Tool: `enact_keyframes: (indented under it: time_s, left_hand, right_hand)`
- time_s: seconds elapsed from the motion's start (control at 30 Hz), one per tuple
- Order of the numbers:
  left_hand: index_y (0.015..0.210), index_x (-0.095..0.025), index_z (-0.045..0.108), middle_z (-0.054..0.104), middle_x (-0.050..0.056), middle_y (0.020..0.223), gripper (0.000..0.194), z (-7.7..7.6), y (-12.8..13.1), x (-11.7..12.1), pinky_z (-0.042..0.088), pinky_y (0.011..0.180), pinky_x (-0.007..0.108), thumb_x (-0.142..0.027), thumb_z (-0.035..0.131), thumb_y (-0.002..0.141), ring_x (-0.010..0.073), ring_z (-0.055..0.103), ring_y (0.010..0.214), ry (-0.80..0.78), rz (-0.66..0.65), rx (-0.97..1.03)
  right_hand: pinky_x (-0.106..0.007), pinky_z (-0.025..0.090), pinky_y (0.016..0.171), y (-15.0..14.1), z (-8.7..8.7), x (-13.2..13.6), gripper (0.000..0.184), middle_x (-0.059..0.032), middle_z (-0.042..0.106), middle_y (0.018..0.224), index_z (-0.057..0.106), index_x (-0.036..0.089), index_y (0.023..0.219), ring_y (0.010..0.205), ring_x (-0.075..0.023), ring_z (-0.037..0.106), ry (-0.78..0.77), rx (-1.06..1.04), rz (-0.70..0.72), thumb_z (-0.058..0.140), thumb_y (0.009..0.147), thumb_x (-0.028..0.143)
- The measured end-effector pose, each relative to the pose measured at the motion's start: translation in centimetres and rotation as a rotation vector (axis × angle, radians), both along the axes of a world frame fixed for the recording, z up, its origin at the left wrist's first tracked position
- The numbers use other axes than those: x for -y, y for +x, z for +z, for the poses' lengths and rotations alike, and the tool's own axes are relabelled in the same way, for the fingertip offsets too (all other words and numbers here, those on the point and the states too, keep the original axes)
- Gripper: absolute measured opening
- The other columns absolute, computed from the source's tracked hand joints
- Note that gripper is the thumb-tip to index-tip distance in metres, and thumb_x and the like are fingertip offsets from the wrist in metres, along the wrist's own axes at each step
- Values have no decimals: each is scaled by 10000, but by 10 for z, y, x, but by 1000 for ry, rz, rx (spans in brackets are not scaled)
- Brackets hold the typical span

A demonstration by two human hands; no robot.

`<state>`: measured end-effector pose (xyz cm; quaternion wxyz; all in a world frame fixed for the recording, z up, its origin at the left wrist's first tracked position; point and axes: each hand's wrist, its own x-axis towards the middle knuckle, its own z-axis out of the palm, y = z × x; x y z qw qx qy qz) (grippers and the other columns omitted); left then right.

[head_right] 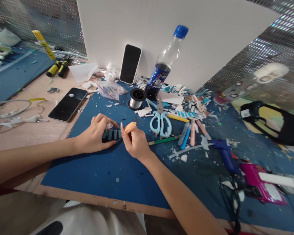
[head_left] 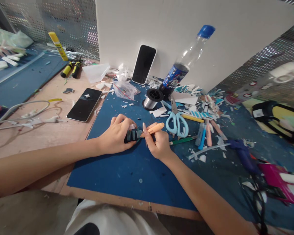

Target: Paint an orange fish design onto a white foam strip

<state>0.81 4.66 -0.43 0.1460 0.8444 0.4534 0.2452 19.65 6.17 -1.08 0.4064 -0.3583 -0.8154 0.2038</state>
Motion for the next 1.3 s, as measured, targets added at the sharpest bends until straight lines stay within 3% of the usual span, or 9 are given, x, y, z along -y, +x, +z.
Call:
enact_keyframes:
  time_s: [0.2,0.33,0.5,0.6,0.73,0.97,1.13,1.3]
  left_hand:
    - [962,-171,388,573,93,1042,308,0,-1,-1,348,782,402,-270,588,750,254,427,975,-14,0,10]
    - [931,-188,378,573,75,1063,322,1,-1,-1,343,815,409,-285,605,724,247,419,988,-16,-18,25]
    - [874,-197,358,568,70,1075,330,5,-1,1,342,830,410,-328,616,716,240,416,982,2,-42,45]
    - [902,-192,372,561,67,1030,324,6,-2,2,341,802,396,-326,608,725,235,418,956,19,-65,22]
    - [935,-184,388,549,67,996,307,5,-3,2,330,781,388,-308,588,739,234,410,935,31,-89,-4]
    - [987,-173,419,545,66,992,313,2,-3,1,331,788,388,-291,576,742,227,406,925,55,-157,-17]
    - [977,-160,421,533,95,955,309,2,-6,2,352,766,402,-317,519,729,245,418,908,180,-230,32]
    - [846,-183,396,472,56,748,164,2,-15,4,374,636,368,-329,322,828,201,427,708,287,-304,240]
  right_hand:
    - [-221,432,482,0,0,3,150,-4,564,673,506,178,717,497,-78,534,11,-81,-80,490,866,171]
    - [-194,374,365,-2,3,5,95,39,556,595,507,193,803,367,-48,454,-175,-425,-185,485,891,223]
    - [-175,359,299,-2,17,7,90,23,620,697,517,192,826,339,-29,426,-401,-725,-113,521,878,266]
    - [-192,423,337,0,22,13,88,27,607,659,556,190,858,384,-56,486,-449,-736,23,523,875,269]
    - [-226,487,406,0,20,21,109,-15,658,773,595,184,883,470,-79,558,-498,-756,168,509,884,253]
    - [-228,508,457,-4,18,25,111,14,632,671,622,196,917,481,-82,575,-491,-747,169,519,884,222]
    - [-227,525,491,-5,23,27,107,8,634,649,643,173,906,519,-95,609,-548,-638,208,573,847,227]
    - [-193,452,407,-2,27,30,167,14,620,555,610,144,878,427,-83,550,-783,-598,393,583,837,304]
